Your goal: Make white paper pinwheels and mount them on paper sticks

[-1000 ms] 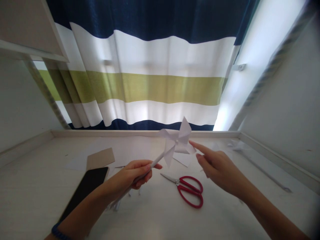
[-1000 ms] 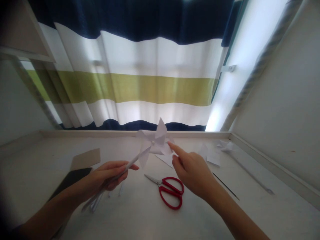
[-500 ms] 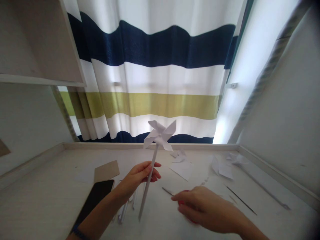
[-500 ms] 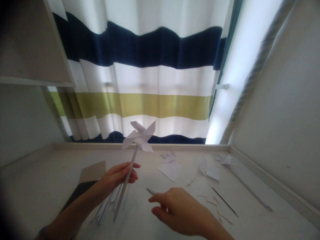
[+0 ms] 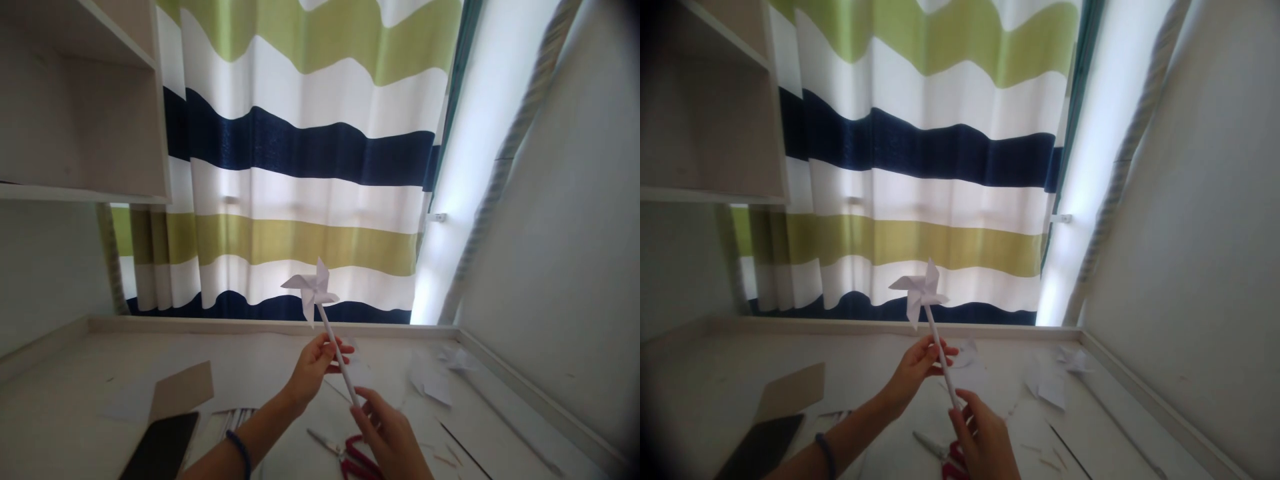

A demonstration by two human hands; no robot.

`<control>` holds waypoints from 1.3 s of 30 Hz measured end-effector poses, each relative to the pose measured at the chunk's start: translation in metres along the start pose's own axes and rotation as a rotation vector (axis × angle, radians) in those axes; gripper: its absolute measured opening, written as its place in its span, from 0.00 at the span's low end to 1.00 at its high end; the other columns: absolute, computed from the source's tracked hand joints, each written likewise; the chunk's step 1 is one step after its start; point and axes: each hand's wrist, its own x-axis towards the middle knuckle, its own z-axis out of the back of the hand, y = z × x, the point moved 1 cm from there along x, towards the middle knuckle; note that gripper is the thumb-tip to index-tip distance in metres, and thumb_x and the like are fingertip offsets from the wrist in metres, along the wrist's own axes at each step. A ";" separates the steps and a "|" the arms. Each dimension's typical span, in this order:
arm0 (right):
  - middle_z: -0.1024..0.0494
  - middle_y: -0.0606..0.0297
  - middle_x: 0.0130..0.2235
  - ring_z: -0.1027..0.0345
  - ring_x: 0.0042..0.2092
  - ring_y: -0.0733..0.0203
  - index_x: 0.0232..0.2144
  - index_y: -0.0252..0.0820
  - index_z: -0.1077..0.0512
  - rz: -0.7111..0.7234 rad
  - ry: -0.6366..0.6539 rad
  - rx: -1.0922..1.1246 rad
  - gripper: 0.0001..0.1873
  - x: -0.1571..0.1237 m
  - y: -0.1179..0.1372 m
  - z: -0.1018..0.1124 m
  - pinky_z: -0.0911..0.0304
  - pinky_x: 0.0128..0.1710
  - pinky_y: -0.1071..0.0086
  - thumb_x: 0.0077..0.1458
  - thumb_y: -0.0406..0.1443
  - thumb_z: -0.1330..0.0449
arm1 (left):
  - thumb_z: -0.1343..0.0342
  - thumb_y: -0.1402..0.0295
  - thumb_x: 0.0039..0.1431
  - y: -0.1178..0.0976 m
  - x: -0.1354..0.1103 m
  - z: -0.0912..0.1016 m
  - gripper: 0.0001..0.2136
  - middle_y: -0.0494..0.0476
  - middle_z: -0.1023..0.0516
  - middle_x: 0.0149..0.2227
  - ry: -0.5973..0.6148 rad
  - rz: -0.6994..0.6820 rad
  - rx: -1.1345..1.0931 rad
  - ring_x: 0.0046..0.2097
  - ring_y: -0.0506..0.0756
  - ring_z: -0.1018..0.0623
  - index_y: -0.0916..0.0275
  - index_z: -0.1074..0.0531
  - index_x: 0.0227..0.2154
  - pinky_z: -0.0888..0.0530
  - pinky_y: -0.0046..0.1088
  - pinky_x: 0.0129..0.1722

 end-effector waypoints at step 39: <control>0.32 0.60 0.45 0.34 0.41 0.59 0.43 0.40 0.36 -0.774 -0.094 -0.982 0.12 -0.079 -0.237 0.241 0.36 0.38 0.60 0.56 0.36 0.49 | 0.45 0.63 0.43 0.137 0.058 -0.056 0.11 0.57 0.24 0.32 -0.097 0.089 0.269 0.29 0.52 0.26 0.64 0.29 0.30 0.31 0.24 0.25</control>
